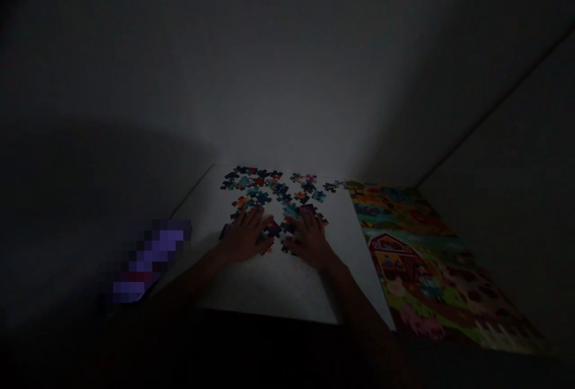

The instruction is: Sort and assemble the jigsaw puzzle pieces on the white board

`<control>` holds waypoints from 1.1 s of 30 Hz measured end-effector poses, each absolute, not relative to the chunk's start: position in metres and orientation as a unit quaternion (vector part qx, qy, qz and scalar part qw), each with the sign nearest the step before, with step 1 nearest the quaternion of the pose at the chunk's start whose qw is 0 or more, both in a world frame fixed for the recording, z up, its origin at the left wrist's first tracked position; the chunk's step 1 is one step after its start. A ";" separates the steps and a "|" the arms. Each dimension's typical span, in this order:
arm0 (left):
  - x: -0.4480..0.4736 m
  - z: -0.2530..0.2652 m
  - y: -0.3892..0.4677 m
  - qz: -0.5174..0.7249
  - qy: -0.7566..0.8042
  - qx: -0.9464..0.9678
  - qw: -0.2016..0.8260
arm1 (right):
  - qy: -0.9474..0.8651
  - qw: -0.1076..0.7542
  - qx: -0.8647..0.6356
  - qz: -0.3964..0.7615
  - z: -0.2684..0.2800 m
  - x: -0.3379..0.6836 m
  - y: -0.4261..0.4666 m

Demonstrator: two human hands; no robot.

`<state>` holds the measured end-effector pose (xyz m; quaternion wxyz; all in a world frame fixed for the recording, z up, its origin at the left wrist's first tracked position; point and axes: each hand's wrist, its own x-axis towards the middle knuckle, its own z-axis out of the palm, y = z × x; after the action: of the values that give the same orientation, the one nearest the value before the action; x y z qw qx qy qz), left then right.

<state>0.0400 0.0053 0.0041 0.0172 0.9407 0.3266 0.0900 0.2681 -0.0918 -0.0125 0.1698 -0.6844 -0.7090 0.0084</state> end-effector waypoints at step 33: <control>0.053 0.018 0.098 0.269 0.425 0.864 0.025 | -0.633 0.296 -0.713 0.053 -0.002 0.195 0.018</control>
<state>0.0527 0.0977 0.0176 0.0246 0.8641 0.4248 0.2688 0.1953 0.0185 -0.0016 0.2961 -0.7129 -0.6334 0.0528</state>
